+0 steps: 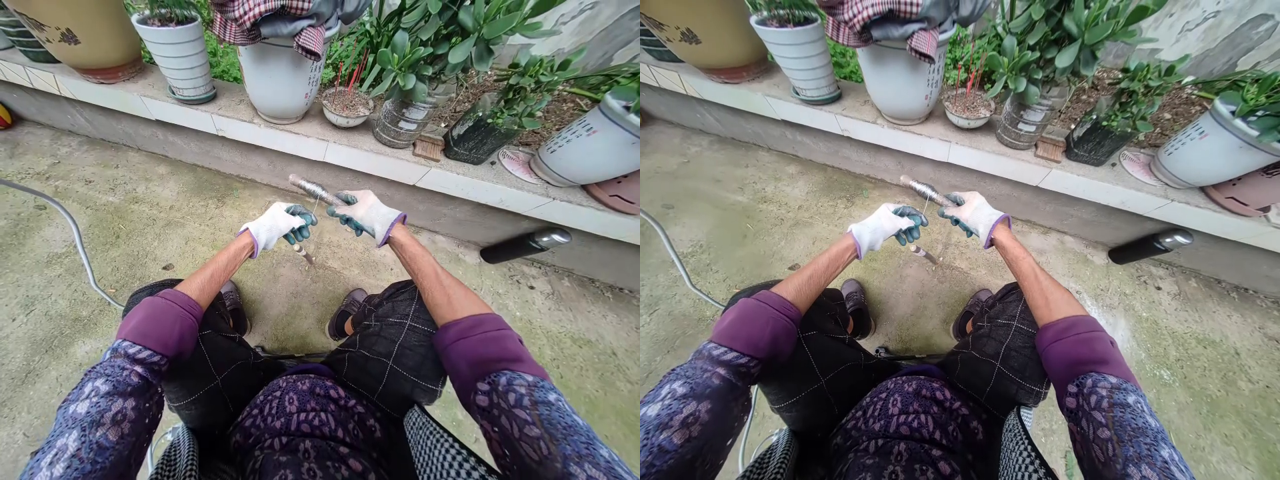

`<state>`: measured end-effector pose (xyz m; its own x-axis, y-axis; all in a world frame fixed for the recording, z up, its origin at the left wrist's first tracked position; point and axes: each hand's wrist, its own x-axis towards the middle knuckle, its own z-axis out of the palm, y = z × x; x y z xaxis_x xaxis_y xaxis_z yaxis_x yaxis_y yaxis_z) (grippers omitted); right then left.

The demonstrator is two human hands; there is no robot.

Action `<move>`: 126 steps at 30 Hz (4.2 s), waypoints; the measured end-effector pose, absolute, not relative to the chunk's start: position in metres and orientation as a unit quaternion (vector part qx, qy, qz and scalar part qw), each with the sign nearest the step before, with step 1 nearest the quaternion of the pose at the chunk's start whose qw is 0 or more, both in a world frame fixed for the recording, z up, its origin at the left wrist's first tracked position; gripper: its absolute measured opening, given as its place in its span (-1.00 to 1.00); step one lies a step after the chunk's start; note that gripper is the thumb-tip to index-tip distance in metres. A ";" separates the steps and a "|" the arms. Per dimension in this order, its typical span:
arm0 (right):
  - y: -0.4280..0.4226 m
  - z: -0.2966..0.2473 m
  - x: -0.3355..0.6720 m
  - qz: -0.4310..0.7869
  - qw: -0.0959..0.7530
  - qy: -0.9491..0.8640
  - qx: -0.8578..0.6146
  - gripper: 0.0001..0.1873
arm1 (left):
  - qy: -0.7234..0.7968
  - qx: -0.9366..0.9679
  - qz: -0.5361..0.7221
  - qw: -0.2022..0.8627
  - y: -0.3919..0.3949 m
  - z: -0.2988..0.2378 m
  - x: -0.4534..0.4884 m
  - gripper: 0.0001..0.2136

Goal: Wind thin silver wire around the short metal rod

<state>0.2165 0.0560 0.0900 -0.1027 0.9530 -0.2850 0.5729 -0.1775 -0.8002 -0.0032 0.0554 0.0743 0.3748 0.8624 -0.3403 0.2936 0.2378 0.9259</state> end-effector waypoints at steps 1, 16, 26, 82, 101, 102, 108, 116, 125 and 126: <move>0.055 0.091 0.216 0.466 0.237 -0.589 -0.617 -0.72 | 0.510 0.567 0.247 0.598 0.057 0.074 -0.004 -0.88; 0.041 0.109 0.226 0.580 0.223 -0.582 -0.525 -0.65 | 0.502 0.629 0.283 0.522 0.086 0.052 -0.022 -0.89; 0.042 0.096 0.226 0.367 -0.064 -0.761 -0.531 -0.66 | 0.577 0.595 0.212 0.517 0.070 0.081 -0.021 -0.97; 0.059 0.090 0.217 0.291 0.123 -0.697 -0.644 -0.65 | 0.493 0.517 0.246 0.655 0.054 0.079 -0.009 -0.77; 0.053 0.104 0.228 0.570 0.392 -0.471 -0.547 -0.65 | 0.450 0.518 0.237 0.687 0.053 0.080 -0.019 -0.71; 0.055 0.104 0.230 0.570 0.397 -0.469 -0.545 -0.66 | 0.443 0.521 0.240 0.689 0.052 0.082 -0.020 -0.70; 0.057 0.102 0.236 0.568 0.410 -0.463 -0.544 -0.64 | 0.399 0.548 0.254 0.690 0.050 0.091 -0.026 -0.79; 0.056 0.100 0.230 0.567 0.395 -0.475 -0.546 -0.67 | 0.390 0.518 0.292 0.703 0.057 0.084 -0.026 -0.80; 0.050 0.104 0.224 0.573 0.365 -0.494 -0.542 -0.67 | 0.446 0.517 0.268 0.680 0.056 0.082 -0.026 -0.80; 0.048 0.105 0.223 0.580 0.354 -0.505 -0.533 -0.66 | 0.454 0.518 0.257 0.678 0.055 0.080 -0.025 -0.80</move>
